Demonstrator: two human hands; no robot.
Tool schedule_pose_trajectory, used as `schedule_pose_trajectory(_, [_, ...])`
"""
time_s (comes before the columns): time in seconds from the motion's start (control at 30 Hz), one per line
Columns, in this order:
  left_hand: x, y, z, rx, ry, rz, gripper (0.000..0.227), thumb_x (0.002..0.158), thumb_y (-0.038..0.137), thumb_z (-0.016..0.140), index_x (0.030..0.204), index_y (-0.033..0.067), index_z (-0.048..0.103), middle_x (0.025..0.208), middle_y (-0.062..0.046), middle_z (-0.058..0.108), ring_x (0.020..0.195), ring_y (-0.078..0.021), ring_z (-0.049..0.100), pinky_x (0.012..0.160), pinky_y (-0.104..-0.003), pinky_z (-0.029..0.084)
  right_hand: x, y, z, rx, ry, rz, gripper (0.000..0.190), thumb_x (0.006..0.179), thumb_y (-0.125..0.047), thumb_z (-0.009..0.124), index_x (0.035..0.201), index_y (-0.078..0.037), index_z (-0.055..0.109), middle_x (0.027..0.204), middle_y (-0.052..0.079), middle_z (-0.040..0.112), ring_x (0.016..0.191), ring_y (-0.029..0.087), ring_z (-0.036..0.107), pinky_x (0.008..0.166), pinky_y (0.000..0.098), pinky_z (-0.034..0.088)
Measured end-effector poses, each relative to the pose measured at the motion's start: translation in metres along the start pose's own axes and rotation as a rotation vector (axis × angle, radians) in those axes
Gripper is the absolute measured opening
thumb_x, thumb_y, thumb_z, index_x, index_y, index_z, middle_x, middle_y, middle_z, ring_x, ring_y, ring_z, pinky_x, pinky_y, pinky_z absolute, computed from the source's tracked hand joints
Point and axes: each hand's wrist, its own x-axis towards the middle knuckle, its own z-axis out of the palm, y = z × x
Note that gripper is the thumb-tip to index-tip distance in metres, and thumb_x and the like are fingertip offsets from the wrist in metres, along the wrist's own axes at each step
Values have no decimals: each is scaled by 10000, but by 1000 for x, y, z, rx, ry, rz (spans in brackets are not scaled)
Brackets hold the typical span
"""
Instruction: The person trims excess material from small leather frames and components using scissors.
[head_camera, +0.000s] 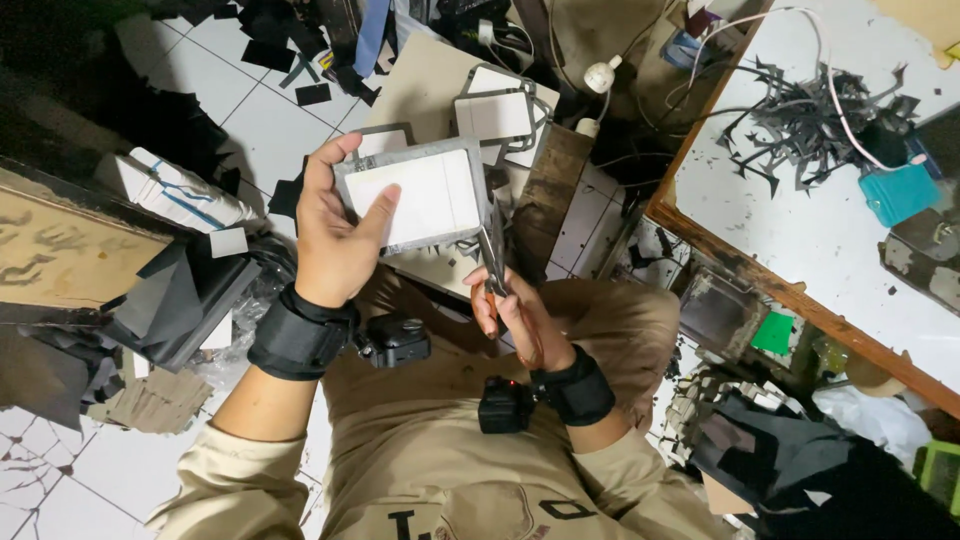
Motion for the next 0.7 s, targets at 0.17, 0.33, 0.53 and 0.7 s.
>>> schedule_pose_trajectory(0.17, [-7,9,6,-53,-60,-102,535,1023,-72,668,1477,22,401,1304,-119,643,1179,-152,659,1025,-281,547,2,0,1,-38,114,-36,591,1125,-554,397,1359,-21,500,862,0,467,743,86,451,700,248,419])
schedule_pose_trajectory(0.33, [-11,14,11,-65,-80,-142,516,1024,-62,662,1465,24,408,1277,-119,654,1158,-150,665,1001,-279,560,1,2,4,-70,195,-14,552,1122,-507,422,1337,-8,514,859,-9,473,725,70,458,670,241,418])
schedule_pose_trajectory(0.53, [-11,15,12,-83,-84,-128,511,1028,-64,664,1464,25,412,1282,-113,643,1170,-149,653,1019,-278,545,-3,15,4,-20,260,-13,528,1109,-464,467,1282,30,537,819,-19,474,638,46,449,572,226,402])
schedule_pose_trajectory(0.7, [-10,12,12,-73,-68,-86,518,1028,-69,667,1468,12,407,1279,-116,648,1175,-149,643,1038,-281,538,-6,19,1,18,273,58,534,1085,-466,505,1258,37,551,743,-7,466,559,54,440,507,232,387])
